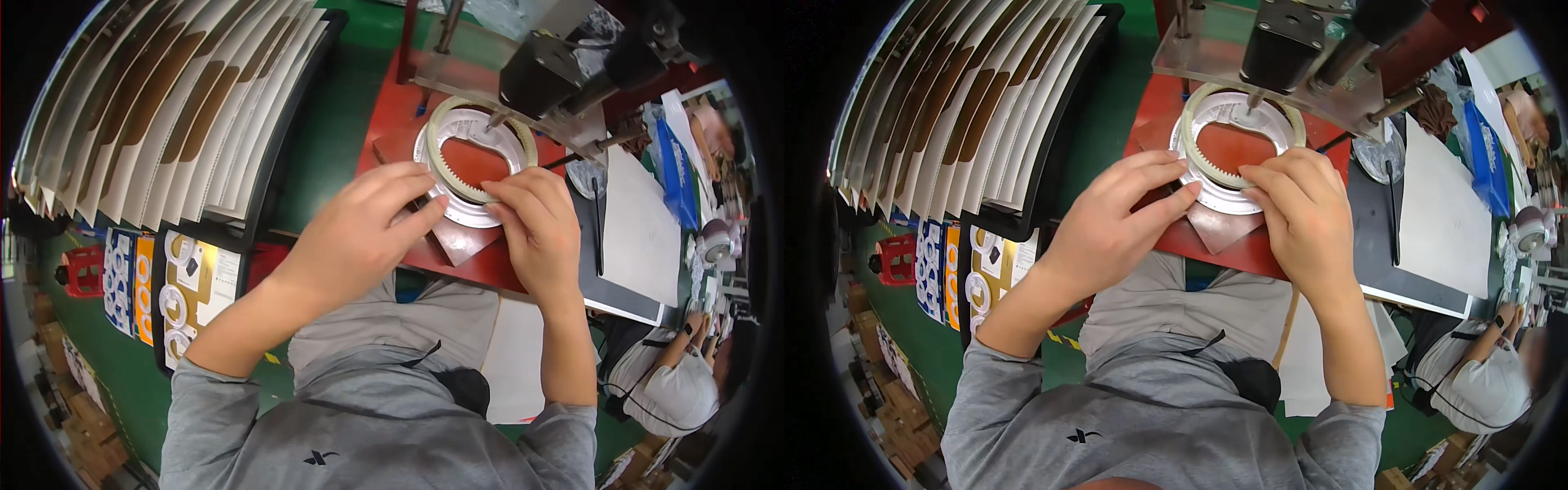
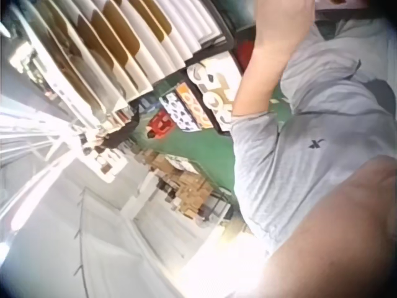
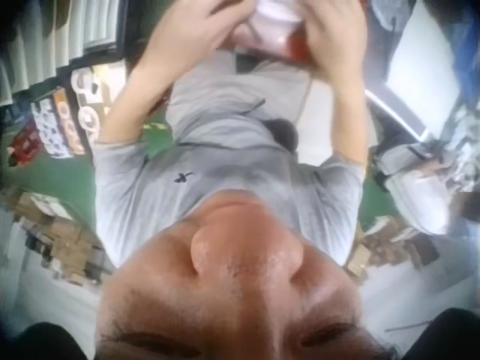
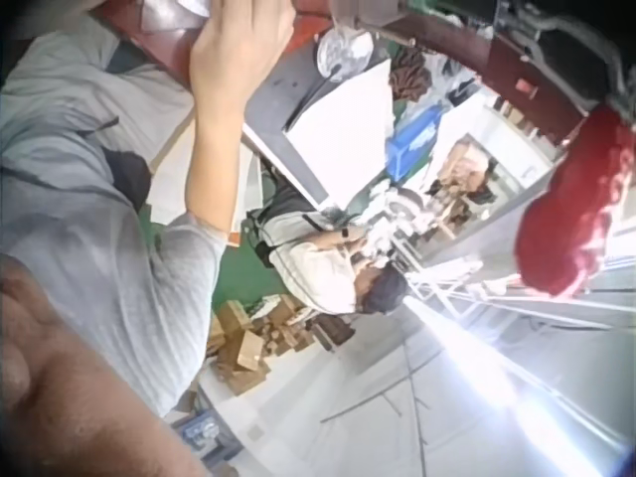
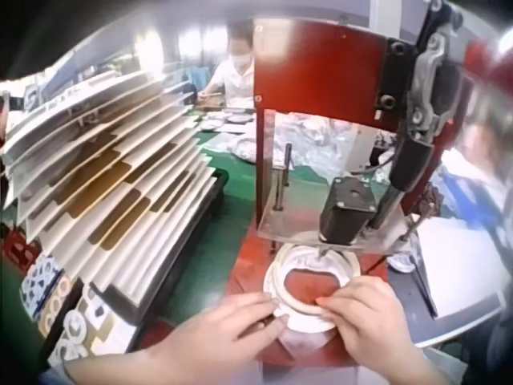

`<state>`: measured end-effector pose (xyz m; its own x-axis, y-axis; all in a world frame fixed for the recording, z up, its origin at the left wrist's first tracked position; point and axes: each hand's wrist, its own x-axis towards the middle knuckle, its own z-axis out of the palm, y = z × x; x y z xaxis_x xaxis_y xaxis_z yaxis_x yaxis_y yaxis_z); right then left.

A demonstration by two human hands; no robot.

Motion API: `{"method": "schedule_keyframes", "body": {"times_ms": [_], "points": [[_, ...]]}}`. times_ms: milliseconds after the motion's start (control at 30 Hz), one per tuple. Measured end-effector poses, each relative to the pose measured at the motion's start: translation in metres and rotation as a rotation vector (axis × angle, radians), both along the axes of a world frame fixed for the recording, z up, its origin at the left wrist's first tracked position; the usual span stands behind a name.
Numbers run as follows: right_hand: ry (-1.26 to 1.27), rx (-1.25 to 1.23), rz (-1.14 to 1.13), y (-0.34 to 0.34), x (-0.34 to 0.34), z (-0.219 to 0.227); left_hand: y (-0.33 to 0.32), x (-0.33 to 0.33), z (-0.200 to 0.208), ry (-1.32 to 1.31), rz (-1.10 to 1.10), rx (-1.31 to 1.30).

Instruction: The worker applies adhesive to a plastic ring-shaped component using a brush and then utilizes a manual press machine to attach the ring onto a base part.

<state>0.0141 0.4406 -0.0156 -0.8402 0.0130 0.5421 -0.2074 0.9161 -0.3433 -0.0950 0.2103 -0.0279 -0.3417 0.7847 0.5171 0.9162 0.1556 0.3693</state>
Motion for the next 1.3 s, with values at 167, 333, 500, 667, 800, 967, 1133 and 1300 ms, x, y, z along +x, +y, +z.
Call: {"method": "schedule_keyframes", "body": {"times_ms": [167, 333, 500, 667, 800, 967, 1133, 1300], "points": [[-0.005, 0.078, -0.022, -0.002, 0.003, 0.000, 0.003, -0.006, -0.008, -0.150, -0.028, 0.090], [0.011, 0.135, -0.038, -0.013, 0.008, 0.004, -0.001, 0.002, -0.015, -0.120, -0.024, 0.064], [0.055, 0.145, -0.079, -0.025, 0.006, 0.001, -0.004, 0.011, -0.019, -0.198, 0.046, 0.119], [0.018, 0.158, -0.143, -0.035, 0.013, -0.001, -0.005, 0.015, -0.019, -0.257, 0.035, 0.137], [0.014, 0.146, -0.140, -0.040, 0.011, -0.002, -0.006, 0.010, -0.016, -0.256, 0.063, 0.148], [-0.010, 0.142, -0.131, -0.040, 0.009, 0.005, 0.014, 0.007, -0.018, -0.203, 0.216, 0.393], [-0.011, 0.162, -0.136, -0.040, 0.011, 0.005, 0.039, -0.003, -0.007, -0.283, 0.320, 0.386], [-0.050, 0.177, -0.102, -0.039, 0.009, 0.007, 0.046, -0.015, -0.022, -0.283, 0.241, 0.385]]}}
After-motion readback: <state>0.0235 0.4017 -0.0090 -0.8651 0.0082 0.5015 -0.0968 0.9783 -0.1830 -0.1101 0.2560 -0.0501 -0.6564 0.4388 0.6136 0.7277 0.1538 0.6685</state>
